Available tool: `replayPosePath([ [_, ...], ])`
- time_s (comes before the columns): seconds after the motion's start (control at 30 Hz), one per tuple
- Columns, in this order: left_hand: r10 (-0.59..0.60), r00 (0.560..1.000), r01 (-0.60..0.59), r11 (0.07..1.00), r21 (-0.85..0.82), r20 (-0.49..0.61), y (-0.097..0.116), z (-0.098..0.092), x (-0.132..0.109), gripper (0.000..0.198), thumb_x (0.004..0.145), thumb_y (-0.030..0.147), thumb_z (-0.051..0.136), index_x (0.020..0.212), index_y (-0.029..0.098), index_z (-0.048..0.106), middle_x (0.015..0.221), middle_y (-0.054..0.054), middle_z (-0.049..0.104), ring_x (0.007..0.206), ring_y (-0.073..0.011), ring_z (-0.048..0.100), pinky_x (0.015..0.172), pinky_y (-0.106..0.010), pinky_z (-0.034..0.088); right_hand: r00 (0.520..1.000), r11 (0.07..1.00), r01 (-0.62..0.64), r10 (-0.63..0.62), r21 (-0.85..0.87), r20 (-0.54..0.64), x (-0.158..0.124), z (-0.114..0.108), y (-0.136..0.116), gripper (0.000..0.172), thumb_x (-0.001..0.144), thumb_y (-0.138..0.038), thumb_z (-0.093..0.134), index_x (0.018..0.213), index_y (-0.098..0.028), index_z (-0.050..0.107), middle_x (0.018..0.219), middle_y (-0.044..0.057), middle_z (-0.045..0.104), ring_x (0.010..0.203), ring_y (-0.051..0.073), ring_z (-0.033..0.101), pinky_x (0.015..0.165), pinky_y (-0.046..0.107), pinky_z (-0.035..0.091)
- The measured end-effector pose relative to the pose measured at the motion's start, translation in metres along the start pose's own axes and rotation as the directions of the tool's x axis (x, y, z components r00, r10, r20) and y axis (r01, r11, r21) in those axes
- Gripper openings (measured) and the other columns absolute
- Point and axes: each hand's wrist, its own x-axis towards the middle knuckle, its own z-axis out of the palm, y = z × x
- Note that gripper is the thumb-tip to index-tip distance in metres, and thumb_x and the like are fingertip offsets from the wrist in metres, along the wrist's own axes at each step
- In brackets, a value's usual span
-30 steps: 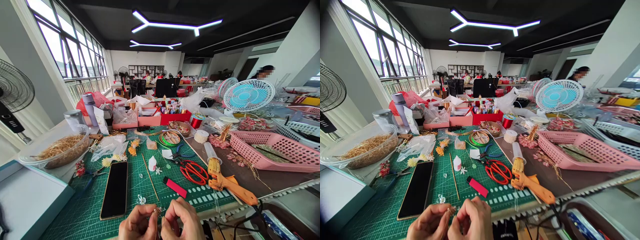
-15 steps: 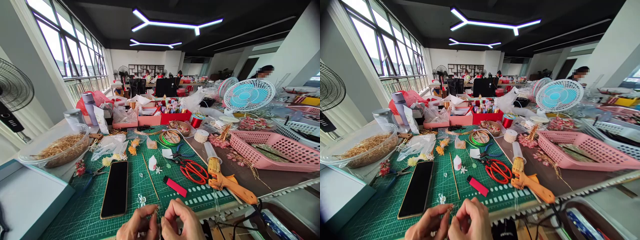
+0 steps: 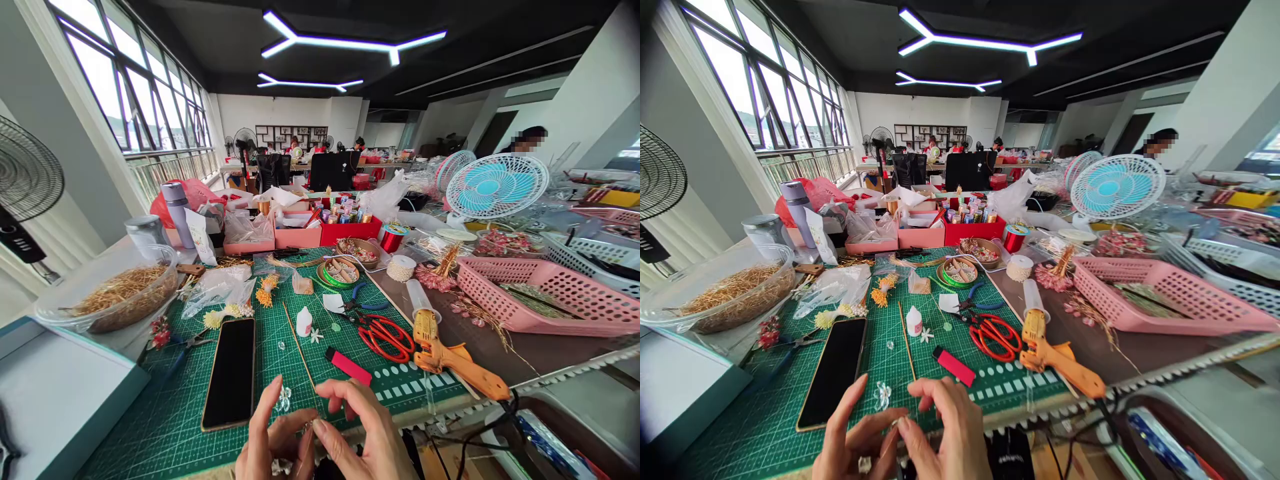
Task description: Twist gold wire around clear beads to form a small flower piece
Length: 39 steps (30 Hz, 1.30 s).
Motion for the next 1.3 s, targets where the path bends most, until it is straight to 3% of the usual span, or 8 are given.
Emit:
replayPosePath([
  [0.17,-0.093,0.965,0.108,0.993,-0.047,0.244,0.008,0.0,0.002,0.094,0.069,0.043,0.069,0.142,0.021,0.014,0.054,0.001,0.071,0.031,-0.0067,0.048,0.033,-0.014,0.036,0.911,0.942,-0.287,0.214,0.172,0.352,0.018,-0.018,-0.013,0.011,0.077,-0.024,0.056,0.076,-0.021,0.067,0.074,0.0,0.06,0.073,0.016,0.056,0.065,0.026,0.041],
  [0.27,-0.16,0.915,0.196,0.978,-0.063,0.371,0.024,-0.004,0.003,0.104,0.069,0.036,0.07,0.143,0.021,-0.001,0.055,0.003,0.07,0.035,-0.0056,0.049,0.035,-0.012,0.036,0.829,0.8,-0.502,0.339,0.327,0.444,0.029,-0.021,-0.015,0.006,0.07,-0.019,0.064,0.065,-0.019,0.062,0.062,-0.004,0.054,0.062,0.012,0.046,0.057,0.023,0.034],
  [0.43,-0.207,0.792,0.269,0.963,-0.023,0.574,0.034,-0.012,0.006,0.113,0.071,0.023,0.07,0.141,0.022,-0.019,0.068,-0.001,0.074,0.048,-0.0099,0.059,0.045,-0.016,0.045,0.829,0.555,-0.558,0.408,0.617,0.382,0.044,-0.014,-0.012,0.023,0.071,-0.033,0.066,0.063,-0.017,0.051,0.059,-0.005,0.051,0.056,0.008,0.044,0.056,0.021,0.035],
  [0.57,-0.153,0.758,0.261,0.962,-0.08,0.634,0.025,-0.012,0.003,0.112,0.074,0.018,0.067,0.14,0.023,-0.024,0.068,0.0,0.074,0.059,-0.0126,0.065,0.058,-0.02,0.05,0.822,0.363,-0.517,0.463,0.775,0.332,0.053,-0.005,-0.011,0.039,0.063,-0.048,0.071,0.07,-0.02,0.045,0.069,-0.005,0.056,0.05,0.008,0.05,0.047,0.022,0.041],
  [0.7,-0.134,0.747,0.255,0.962,-0.094,0.652,0.02,-0.012,-0.001,0.114,0.075,0.023,0.068,0.139,0.023,-0.027,0.071,-0.002,0.074,0.058,-0.0131,0.065,0.053,-0.019,0.048,0.827,0.264,-0.438,0.494,0.859,0.27,0.061,0.003,-0.007,0.045,0.056,-0.047,0.077,0.069,-0.021,0.043,0.056,-0.011,0.047,0.04,0.002,0.036,0.037,0.015,0.034],
  [0.93,-0.086,0.798,0.268,0.937,-0.223,0.596,0.014,-0.012,-0.002,0.106,0.076,0.03,0.069,0.142,0.033,-0.015,0.072,0.001,0.074,0.042,-0.004,0.051,0.042,-0.013,0.039,0.876,0.346,-0.338,0.454,0.875,0.159,0.059,-0.002,0.009,0.037,0.057,-0.041,0.082,0.065,-0.018,0.053,0.052,-0.009,0.051,0.035,0.002,0.034,0.033,0.017,0.037],
  [1.13,-0.035,0.807,0.195,0.958,-0.209,0.59,0.011,-0.006,-0.001,0.105,0.078,0.025,0.067,0.142,0.03,-0.017,0.071,-0.001,0.074,0.048,-0.0057,0.054,0.047,-0.013,0.042,0.898,0.382,-0.264,0.433,0.886,0.081,0.064,-0.015,0.012,0.036,0.061,-0.041,0.08,0.063,-0.017,0.054,0.053,-0.008,0.051,0.034,0.001,0.032,0.035,0.017,0.037],
  [1.3,-0.092,0.834,0.261,0.934,-0.244,0.544,0.02,-0.008,0.004,0.105,0.074,0.028,0.071,0.143,0.035,-0.008,0.066,0.002,0.073,0.04,-0.0019,0.045,0.041,-0.01,0.032,0.87,0.508,0.028,0.411,0.861,-0.271,0.072,-0.054,0.017,0.039,0.056,-0.044,0.082,0.063,-0.021,0.052,0.055,-0.01,0.05,0.043,0.002,0.04,0.047,0.013,0.042],
])
